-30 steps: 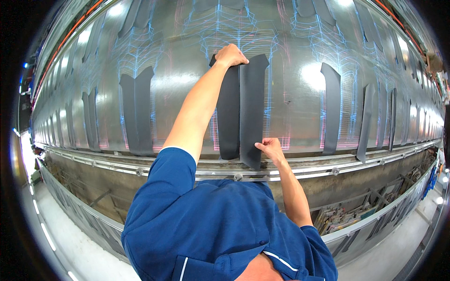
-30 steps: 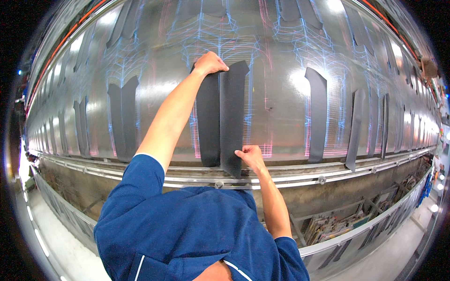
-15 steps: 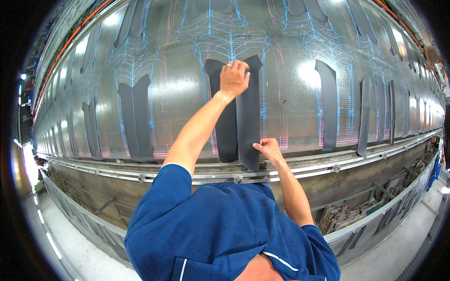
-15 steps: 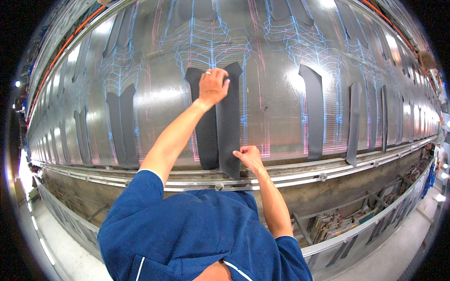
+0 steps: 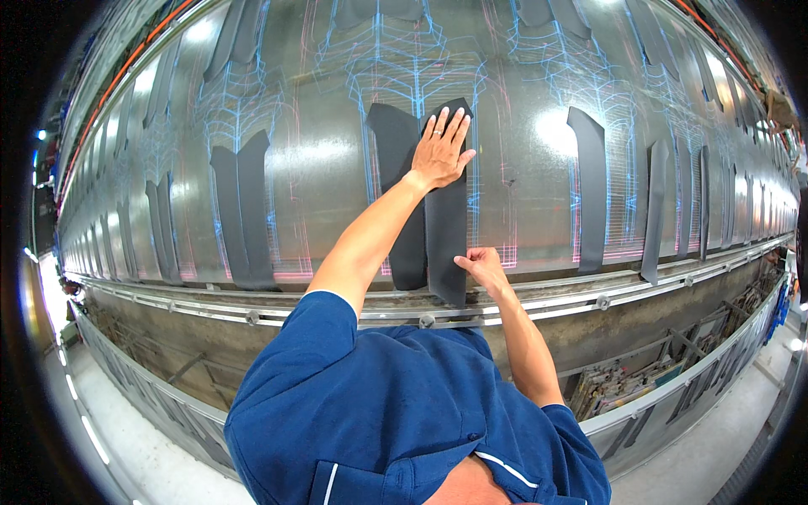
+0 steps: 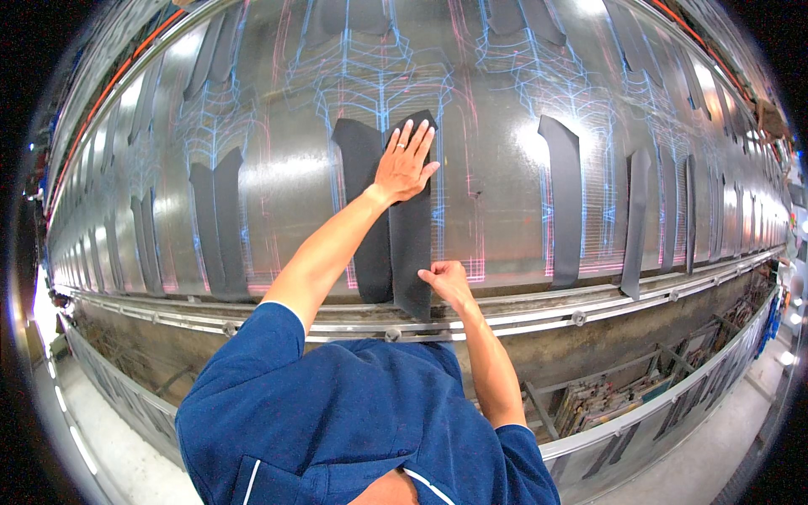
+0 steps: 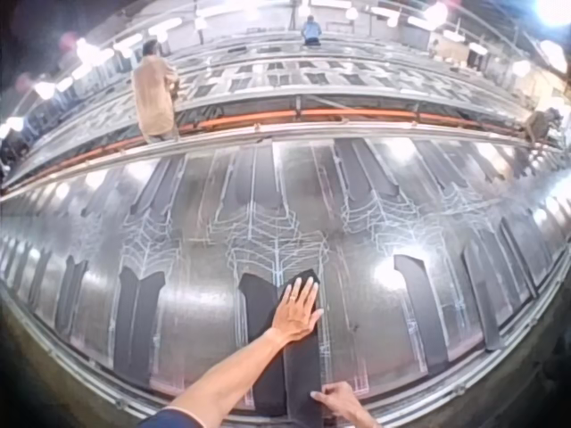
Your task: The person repeatedly places and smooths black rectangular material strips onto a large curved metallic surface marked with blue and red guide lines. The person works one strip at a time, pressing and smoothing each piece with both hands. Another person briefly appears and uses a phone to record the work.
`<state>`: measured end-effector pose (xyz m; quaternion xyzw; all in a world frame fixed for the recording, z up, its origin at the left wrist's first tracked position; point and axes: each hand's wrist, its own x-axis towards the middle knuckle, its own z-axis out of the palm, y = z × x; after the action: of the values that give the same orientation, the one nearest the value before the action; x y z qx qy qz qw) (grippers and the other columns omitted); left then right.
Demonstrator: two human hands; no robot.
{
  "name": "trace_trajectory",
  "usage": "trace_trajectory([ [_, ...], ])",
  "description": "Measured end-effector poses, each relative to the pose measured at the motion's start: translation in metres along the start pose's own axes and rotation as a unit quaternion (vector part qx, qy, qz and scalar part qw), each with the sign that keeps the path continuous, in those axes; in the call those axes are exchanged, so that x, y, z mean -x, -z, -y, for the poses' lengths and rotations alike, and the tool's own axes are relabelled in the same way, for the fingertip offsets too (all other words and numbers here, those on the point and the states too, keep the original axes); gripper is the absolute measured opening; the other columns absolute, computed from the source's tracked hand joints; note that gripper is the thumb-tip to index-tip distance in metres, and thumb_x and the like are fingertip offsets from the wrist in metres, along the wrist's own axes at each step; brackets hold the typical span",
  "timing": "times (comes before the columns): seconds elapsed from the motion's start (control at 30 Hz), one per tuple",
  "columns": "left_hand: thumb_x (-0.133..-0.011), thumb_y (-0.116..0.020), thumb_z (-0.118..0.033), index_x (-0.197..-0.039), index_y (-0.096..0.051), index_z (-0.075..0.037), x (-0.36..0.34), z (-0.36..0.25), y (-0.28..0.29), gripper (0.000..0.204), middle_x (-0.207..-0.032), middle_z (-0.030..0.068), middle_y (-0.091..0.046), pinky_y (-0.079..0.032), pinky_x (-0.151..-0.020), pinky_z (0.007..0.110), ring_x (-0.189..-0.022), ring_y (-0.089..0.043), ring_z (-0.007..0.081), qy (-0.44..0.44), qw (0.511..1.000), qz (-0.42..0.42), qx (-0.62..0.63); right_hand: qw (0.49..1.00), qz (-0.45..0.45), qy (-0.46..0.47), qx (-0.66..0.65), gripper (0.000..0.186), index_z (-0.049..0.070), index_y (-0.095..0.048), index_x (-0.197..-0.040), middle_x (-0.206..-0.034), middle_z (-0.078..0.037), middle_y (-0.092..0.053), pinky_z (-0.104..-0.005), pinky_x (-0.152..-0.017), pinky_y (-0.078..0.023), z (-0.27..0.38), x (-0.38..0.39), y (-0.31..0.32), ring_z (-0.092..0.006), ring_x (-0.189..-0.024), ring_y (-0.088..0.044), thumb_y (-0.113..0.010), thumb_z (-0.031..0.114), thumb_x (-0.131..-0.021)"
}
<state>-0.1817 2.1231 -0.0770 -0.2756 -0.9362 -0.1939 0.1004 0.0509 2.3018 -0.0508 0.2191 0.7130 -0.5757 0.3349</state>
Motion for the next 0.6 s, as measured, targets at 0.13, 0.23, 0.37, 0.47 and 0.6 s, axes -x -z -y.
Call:
trace_trajectory([
  [0.13, -0.110, -0.056, -0.047, -0.166, -0.041, -0.003, 0.001, 0.000, -0.002, 0.074, -0.175, 0.0180, -0.036, -0.024, -0.132, 0.059, -0.162, -0.030, 0.0445, 0.006, 1.000, 0.002, -0.003, 1.000, 0.008, -0.011, 0.007, 0.033, 0.004, -0.069, -0.068, -0.060, 0.002, -0.061, -0.0310, -0.054, -0.040, 0.003, 0.000, 0.002, -0.0082, -0.057, -0.052, -0.085, 0.021, -0.093],
  [0.23, -0.110, -0.056, -0.048, -0.167, -0.040, -0.003, 0.001, 0.001, -0.003, 0.075, -0.176, 0.0175, -0.036, -0.023, -0.133, 0.058, -0.163, -0.029, 0.0437, 0.011, 1.000, 0.011, -0.009, 1.000, 0.008, -0.012, 0.006, 0.033, 0.004, -0.069, -0.068, -0.060, 0.002, -0.061, -0.0309, -0.054, -0.040, 0.001, -0.001, 0.002, -0.0080, -0.057, -0.052, -0.084, 0.021, -0.093],
  [0.37, -0.109, -0.056, -0.049, -0.167, -0.040, -0.003, 0.001, 0.000, -0.003, 0.075, -0.175, 0.0170, -0.036, -0.023, -0.133, 0.058, -0.163, -0.029, 0.0426, 0.014, 1.000, 0.011, -0.011, 1.000, 0.008, 0.000, -0.003, 0.032, 0.004, -0.070, -0.069, -0.060, 0.002, -0.061, -0.0307, -0.055, -0.039, -0.010, -0.007, 0.000, -0.0077, -0.057, -0.052, -0.084, 0.020, -0.093],
  [0.47, -0.110, -0.054, -0.051, -0.168, -0.039, -0.004, 0.001, -0.001, -0.003, 0.076, -0.176, 0.0163, -0.035, -0.022, -0.133, 0.057, -0.163, -0.029, 0.0419, 0.018, 1.000, 0.017, -0.017, 1.000, 0.009, 0.008, -0.007, 0.032, 0.005, -0.070, -0.069, -0.061, 0.002, -0.060, -0.0306, -0.054, -0.039, -0.011, -0.008, -0.001, -0.0076, -0.057, -0.051, -0.084, 0.020, -0.093],
  [0.6, -0.110, -0.054, -0.052, -0.167, -0.040, -0.005, -0.006, -0.001, -0.001, 0.075, -0.175, 0.0158, -0.036, -0.023, -0.133, 0.057, -0.162, -0.031, 0.0413, 0.023, 0.999, 0.021, -0.014, 1.000, 0.000, -0.003, -0.015, 0.032, 0.005, -0.070, -0.070, -0.061, 0.003, -0.060, -0.0307, -0.054, -0.038, -0.011, -0.007, -0.002, -0.0076, -0.057, -0.051, -0.084, 0.022, -0.093],
])
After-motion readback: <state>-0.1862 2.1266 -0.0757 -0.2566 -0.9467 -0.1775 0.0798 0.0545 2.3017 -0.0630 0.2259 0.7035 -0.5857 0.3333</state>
